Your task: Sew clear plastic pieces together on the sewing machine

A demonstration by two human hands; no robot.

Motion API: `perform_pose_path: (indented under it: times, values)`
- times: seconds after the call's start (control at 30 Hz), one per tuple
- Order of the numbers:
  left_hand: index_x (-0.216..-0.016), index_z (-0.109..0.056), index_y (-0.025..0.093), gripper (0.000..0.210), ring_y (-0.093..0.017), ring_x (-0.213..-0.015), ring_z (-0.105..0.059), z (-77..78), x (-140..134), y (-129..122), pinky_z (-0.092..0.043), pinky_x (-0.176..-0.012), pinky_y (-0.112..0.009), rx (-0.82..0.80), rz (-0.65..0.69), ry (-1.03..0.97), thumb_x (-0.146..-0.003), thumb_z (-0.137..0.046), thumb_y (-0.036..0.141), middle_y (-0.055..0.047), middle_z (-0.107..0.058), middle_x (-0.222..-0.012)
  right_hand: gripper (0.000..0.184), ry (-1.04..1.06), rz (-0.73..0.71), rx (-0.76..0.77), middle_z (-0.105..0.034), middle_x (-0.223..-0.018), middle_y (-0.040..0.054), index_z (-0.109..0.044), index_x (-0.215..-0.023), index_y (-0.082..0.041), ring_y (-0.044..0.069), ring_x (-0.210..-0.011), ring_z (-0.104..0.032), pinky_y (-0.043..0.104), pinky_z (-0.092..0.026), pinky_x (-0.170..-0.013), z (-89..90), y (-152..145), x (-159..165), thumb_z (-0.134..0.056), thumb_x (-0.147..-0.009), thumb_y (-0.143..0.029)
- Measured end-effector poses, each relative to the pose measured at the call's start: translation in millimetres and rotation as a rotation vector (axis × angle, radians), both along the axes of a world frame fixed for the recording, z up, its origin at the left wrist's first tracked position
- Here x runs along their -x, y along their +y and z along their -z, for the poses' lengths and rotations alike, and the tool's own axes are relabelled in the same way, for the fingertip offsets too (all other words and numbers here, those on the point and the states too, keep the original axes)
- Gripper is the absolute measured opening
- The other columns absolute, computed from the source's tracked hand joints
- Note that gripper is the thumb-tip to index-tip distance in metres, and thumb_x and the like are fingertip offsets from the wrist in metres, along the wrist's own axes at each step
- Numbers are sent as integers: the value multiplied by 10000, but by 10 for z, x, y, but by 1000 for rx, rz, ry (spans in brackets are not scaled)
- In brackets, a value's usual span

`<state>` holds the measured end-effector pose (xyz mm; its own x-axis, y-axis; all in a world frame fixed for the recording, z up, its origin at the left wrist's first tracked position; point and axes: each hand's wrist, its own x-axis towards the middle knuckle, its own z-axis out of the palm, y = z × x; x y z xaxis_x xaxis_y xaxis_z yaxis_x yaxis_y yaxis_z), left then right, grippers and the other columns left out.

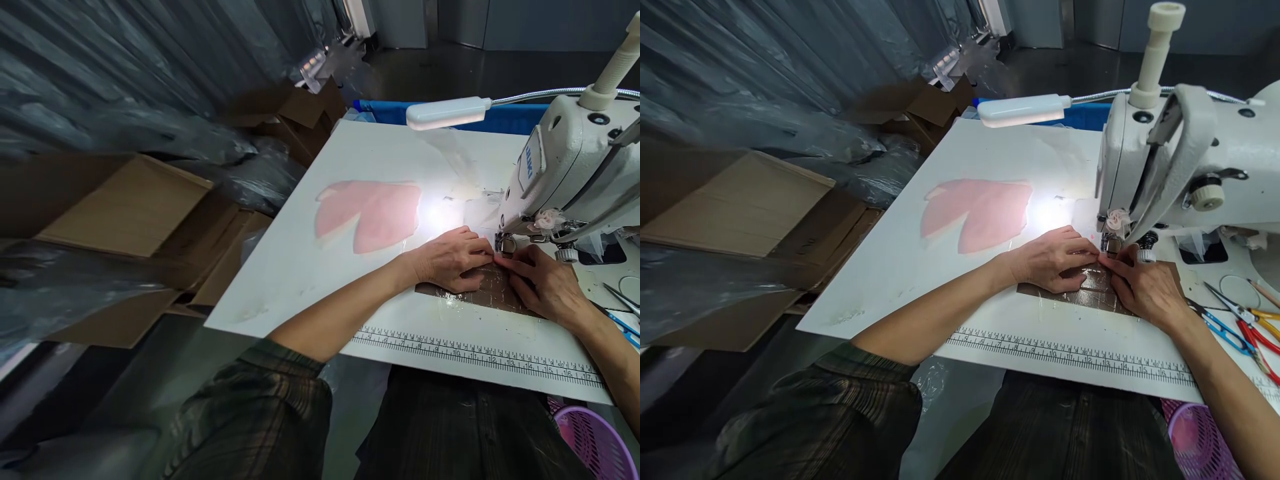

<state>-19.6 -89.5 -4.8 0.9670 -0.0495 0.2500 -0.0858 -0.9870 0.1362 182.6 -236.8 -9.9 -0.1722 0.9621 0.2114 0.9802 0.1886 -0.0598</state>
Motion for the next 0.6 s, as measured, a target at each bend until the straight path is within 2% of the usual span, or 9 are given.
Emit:
perform_pose_path:
  times: [0.4, 0.6]
  values:
    - [-1137, -679, 138, 361, -224, -909, -633, 1, -3, 12, -478, -848, -397, -43, -38, 2, -950, -454, 348, -139, -678, -1242, 441, -33, 43, -14, -681, -1061, 98, -709, -1292, -301, 119, -560, -548, 258, -346, -458, 4, -24, 64, -377, -1021, -400]
    - [-1180, -662, 140, 393, -237, -964, -621, -32, 11, 26, -457, -869, -396, -25, -62, 38, -954, -465, 393, -140, -650, -1292, 456, -29, 99, 39, -690, -1072, 118, -693, -1322, -286, 147, -558, -584, 267, -357, -436, -1, -31, 89, -385, -1014, -419]
